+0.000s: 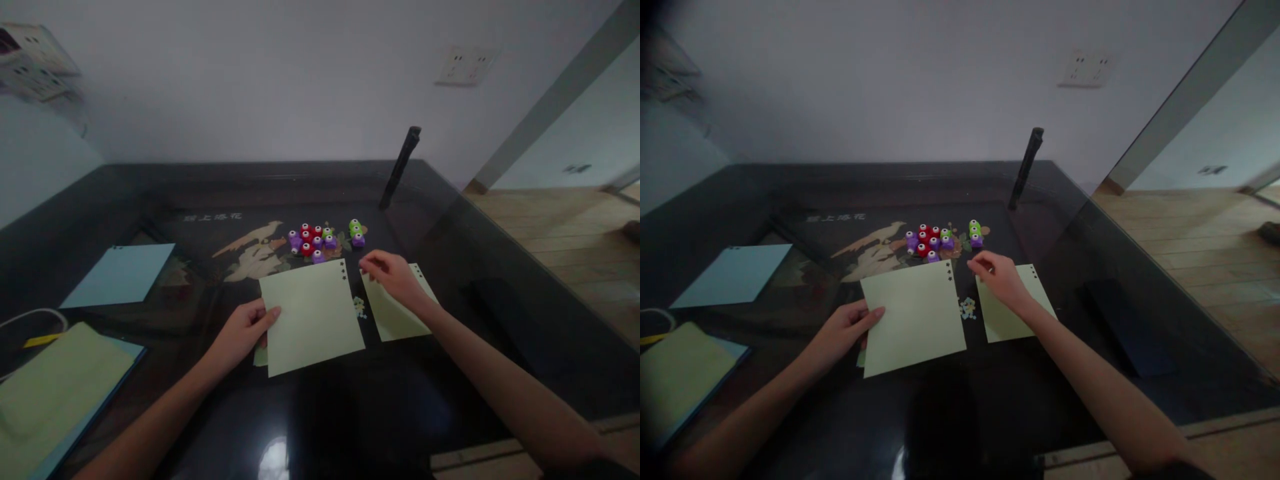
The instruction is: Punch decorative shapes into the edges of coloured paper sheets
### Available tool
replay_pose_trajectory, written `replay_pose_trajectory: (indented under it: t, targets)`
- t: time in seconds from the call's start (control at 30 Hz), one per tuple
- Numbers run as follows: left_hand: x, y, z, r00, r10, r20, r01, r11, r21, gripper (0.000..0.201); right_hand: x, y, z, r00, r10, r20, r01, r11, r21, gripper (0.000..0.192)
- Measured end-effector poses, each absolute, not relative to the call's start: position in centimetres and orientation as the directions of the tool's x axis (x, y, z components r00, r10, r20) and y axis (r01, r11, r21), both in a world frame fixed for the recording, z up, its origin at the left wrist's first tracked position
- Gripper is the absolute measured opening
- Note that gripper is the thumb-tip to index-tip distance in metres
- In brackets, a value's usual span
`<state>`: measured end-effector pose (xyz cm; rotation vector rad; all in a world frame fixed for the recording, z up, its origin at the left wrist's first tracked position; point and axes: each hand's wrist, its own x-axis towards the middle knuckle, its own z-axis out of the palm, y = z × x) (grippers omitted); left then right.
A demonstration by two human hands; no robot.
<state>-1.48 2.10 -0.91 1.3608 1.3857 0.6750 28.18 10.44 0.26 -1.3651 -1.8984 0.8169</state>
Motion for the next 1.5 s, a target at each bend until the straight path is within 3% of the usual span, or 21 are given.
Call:
replay_pose_trajectory:
  t: [0.1, 0.2, 0.47, 0.73, 1.0, 1.17, 1.3, 1.5]
  targets:
    - [-1.3, 1.9, -1.0, 0.198, 0.936, -0.289, 0.355, 0.207, 0.912, 0.039, 27.2, 7.4, 0.6, -0.387, 0.919, -0.079, 0.438, 0.107, -0.893, 0.030]
    - [-1.0, 1.7, -0.9, 0.212, 0.931, -0.296, 0.349, 0.211, 0.913, 0.038, 26.6, 6.0, 0.6, -0.423, 0.891, -0.165, 0.429, 0.036, -0.903, 0.030]
    - [-1.4, 1.9, -1.2, 0.229, 0.952, -0.202, 0.367, 0.108, 0.924, 0.033, 26.5, 5.6, 0.3, -0.378, 0.897, -0.228, 0.427, -0.050, -0.903, 0.028]
    - [-1.2, 1.9, -1.0, 0.225, 0.962, -0.156, 0.339, 0.073, 0.938, 0.032, 26.6, 5.3, 0.7, -0.358, 0.917, -0.175, 0.326, -0.053, -0.944, 0.024]
    - [2.5, 1.8, 2.6, 0.348, 0.932, -0.107, 0.327, -0.014, 0.945, 0.031, 30.4, 5.6, 2.0, -0.138, 0.988, -0.072, 0.258, -0.035, -0.965, 0.030]
    - [7.4, 6.3, 3.9, 0.444, 0.896, -0.013, 0.208, -0.089, 0.974, 0.017, 34.7, 6.0, 2.7, 0.082, 0.989, -0.121, 0.196, -0.135, -0.971, 0.036]
    - [11.9, 10.4, 3.1, 0.405, 0.913, 0.052, 0.157, -0.126, 0.979, 0.017, 38.2, 6.7, 2.1, 0.229, 0.963, -0.141, 0.135, -0.175, -0.975, 0.040]
    - [14.5, 12.6, 0.6, 0.433, 0.900, 0.049, 0.240, -0.167, 0.956, 0.008, 41.0, 7.2, 0.3, 0.214, 0.957, -0.197, 0.210, -0.242, -0.947, 0.037]
